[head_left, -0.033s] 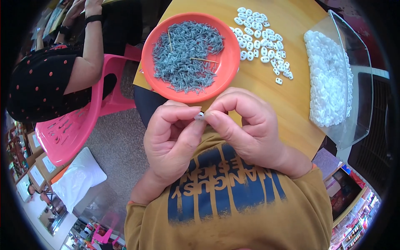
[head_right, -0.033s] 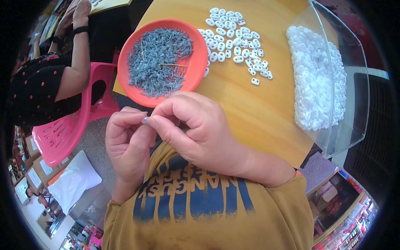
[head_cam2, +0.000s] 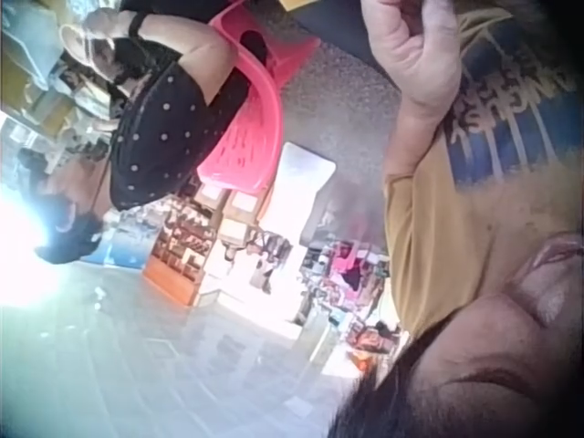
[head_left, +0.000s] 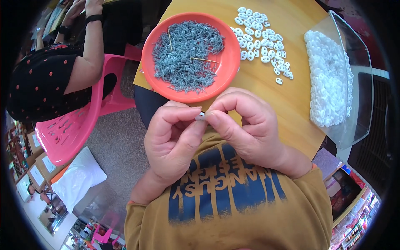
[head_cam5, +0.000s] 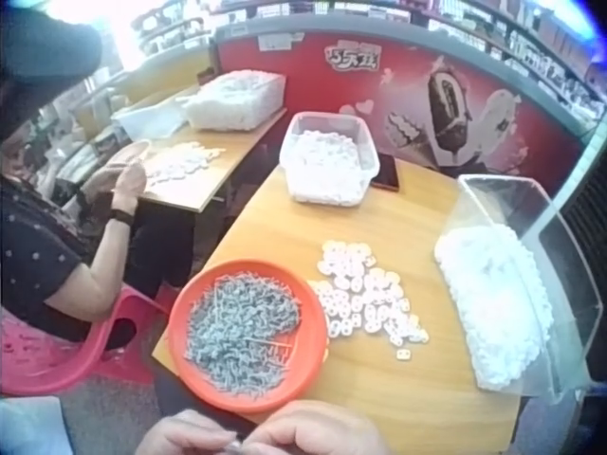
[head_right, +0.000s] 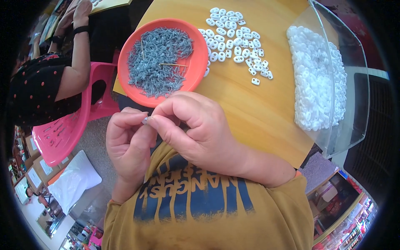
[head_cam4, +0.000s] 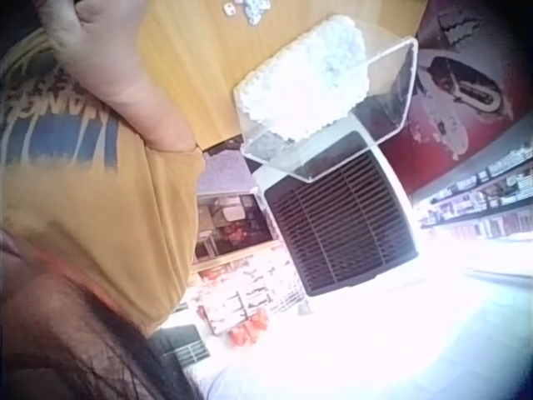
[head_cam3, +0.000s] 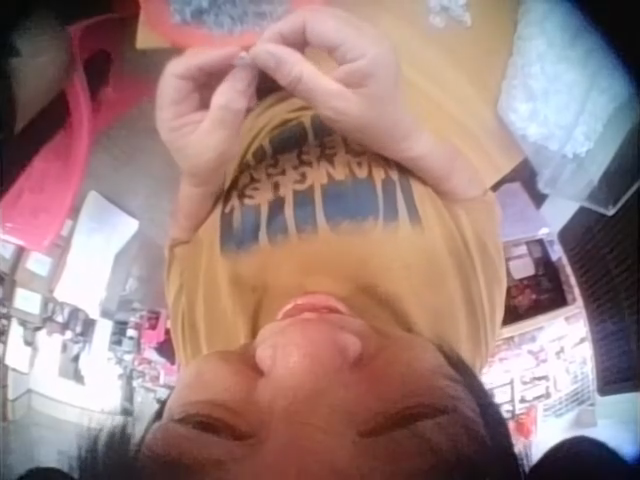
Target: Assembling small white plastic components by manually inserting metal pins into them.
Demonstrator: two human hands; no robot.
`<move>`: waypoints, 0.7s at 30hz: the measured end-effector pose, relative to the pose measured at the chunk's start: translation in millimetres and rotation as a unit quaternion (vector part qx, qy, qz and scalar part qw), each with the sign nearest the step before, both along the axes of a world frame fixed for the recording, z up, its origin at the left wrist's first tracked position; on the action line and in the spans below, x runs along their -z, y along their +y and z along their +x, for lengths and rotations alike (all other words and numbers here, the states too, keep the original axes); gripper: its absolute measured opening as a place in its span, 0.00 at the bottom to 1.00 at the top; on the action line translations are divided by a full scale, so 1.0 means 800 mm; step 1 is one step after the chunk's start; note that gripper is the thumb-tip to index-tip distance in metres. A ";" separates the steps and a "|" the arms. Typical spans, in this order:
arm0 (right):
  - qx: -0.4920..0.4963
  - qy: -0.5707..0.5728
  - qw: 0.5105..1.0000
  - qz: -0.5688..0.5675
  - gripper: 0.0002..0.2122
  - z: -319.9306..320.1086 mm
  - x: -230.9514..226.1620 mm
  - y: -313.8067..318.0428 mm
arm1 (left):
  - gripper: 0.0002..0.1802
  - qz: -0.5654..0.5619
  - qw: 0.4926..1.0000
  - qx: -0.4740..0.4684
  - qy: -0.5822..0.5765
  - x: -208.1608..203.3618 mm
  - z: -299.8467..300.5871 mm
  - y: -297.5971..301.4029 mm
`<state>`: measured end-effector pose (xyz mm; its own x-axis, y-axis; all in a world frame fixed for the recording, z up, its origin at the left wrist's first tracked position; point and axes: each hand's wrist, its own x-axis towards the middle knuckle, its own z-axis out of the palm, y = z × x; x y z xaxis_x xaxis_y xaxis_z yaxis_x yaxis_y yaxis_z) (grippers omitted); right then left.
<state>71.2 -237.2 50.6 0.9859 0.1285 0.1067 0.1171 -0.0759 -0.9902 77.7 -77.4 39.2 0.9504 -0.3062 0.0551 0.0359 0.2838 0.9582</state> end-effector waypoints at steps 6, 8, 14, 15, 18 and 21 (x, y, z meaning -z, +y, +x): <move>0.015 0.023 0.999 0.033 0.03 -0.003 0.007 0.002 | 0.11 -0.021 1.000 0.012 0.017 0.002 -0.001 0.000; 0.036 0.000 0.999 0.031 0.03 0.000 0.011 0.006 | 0.11 -0.009 1.000 0.002 0.001 0.005 -0.001 -0.004; 0.060 0.061 0.991 0.106 0.03 0.001 0.022 0.006 | 0.10 0.027 1.000 -0.006 0.015 0.013 0.005 -0.013; 0.053 0.122 0.974 0.186 0.03 0.000 0.022 0.007 | 0.09 0.016 0.999 -0.006 0.043 0.013 0.004 -0.013; 0.033 0.126 0.969 0.211 0.03 0.000 0.010 0.004 | 0.09 -0.001 0.998 -0.015 0.062 0.007 0.000 -0.013; 0.017 0.027 0.999 0.030 0.02 -0.003 0.007 -0.006 | 0.10 0.015 0.997 -0.007 0.077 0.005 -0.003 -0.011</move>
<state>69.0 -241.6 44.6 0.9942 0.0900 0.0590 0.0610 -0.0194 -0.9980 75.0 -86.1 35.3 0.9512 -0.2915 -0.1015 0.1801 0.2572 0.9494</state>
